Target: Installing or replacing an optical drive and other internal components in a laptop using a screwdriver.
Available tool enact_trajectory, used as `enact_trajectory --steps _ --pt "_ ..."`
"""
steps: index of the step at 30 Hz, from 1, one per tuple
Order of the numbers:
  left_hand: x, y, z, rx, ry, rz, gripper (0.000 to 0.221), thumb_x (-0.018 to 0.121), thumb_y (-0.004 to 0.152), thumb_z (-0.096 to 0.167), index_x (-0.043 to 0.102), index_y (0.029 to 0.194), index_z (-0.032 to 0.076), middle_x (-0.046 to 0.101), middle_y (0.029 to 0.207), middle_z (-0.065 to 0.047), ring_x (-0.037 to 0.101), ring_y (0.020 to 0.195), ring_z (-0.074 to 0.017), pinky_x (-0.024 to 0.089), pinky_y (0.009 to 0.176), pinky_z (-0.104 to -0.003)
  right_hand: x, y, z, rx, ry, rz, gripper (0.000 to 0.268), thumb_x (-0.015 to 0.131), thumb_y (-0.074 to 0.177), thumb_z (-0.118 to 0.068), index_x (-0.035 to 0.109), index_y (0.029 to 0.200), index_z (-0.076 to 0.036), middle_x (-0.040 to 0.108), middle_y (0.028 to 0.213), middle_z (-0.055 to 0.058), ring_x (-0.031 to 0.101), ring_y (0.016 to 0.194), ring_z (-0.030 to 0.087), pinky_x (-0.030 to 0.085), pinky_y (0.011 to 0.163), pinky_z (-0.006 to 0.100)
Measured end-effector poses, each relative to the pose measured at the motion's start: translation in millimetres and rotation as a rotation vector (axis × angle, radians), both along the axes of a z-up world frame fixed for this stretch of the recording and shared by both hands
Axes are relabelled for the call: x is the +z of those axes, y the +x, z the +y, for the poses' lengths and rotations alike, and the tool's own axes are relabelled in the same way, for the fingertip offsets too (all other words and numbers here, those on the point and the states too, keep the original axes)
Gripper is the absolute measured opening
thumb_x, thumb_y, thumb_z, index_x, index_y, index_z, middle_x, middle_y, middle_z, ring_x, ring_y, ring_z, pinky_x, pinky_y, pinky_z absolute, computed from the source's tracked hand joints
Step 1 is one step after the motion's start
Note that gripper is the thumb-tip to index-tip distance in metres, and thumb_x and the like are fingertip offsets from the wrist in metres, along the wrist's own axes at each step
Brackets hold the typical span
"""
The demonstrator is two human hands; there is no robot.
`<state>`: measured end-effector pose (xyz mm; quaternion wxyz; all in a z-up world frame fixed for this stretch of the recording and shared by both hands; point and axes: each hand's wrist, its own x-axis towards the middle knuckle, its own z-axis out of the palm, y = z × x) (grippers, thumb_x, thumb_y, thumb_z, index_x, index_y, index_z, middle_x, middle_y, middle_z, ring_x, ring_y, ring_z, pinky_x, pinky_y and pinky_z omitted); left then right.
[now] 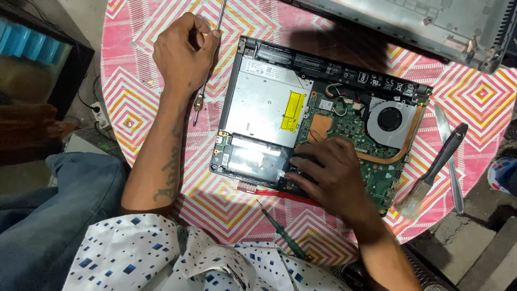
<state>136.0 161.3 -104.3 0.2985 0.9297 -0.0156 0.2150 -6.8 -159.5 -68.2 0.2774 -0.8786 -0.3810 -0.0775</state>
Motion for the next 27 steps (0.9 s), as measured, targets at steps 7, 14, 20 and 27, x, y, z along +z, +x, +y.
enact_trajectory --steps 7,14,20,27 --pt "-0.8 -1.0 1.5 -0.01 0.024 -0.006 0.016 0.072 0.092 0.027 0.062 0.085 0.018 0.058 0.067 0.008 0.059 0.062 -0.0141 0.042 0.05 -0.035 -0.4 -1.9 -1.1 -0.003 -0.002 -0.001 0.027 0.083 0.084 -0.036 0.069 0.096 -0.015 0.071 0.099 0.002 0.064 0.094 0.024 0.041 0.09 0.045" --pt "-2.9 -0.3 2.8 -0.039 0.025 -0.019 0.017 0.073 0.094 0.026 0.061 0.086 0.017 0.059 0.067 0.008 0.061 0.063 -0.0144 0.042 0.051 -0.036 0.6 -1.1 -6.2 0.008 0.096 0.036 0.017 0.076 0.086 -0.023 0.072 0.101 -0.015 0.07 0.096 0.003 0.066 0.091 0.024 0.042 0.085 0.045" --pt "-4.6 0.0 3.3 -0.031 0.04 -0.016 0.018 0.074 0.094 0.026 0.061 0.086 0.017 0.061 0.069 0.008 0.062 0.064 -0.0147 0.042 0.05 -0.036 -0.7 -0.8 -8.9 0.013 0.08 0.056 0.016 0.077 0.088 -0.022 0.072 0.102 -0.015 0.071 0.1 0.002 0.064 0.096 0.025 0.043 0.086 0.044" --pt "-4.8 0.1 4.2 -0.041 0.03 -0.024 0.018 0.074 0.094 0.026 0.061 0.087 0.016 0.06 0.069 0.007 0.061 0.064 -0.015 0.041 0.051 -0.036 4.4 1.1 -10.6 0.045 0.134 0.091 0.018 0.075 0.087 -0.023 0.071 0.103 -0.015 0.07 0.1 0.004 0.064 0.092 0.025 0.042 0.085 0.045"
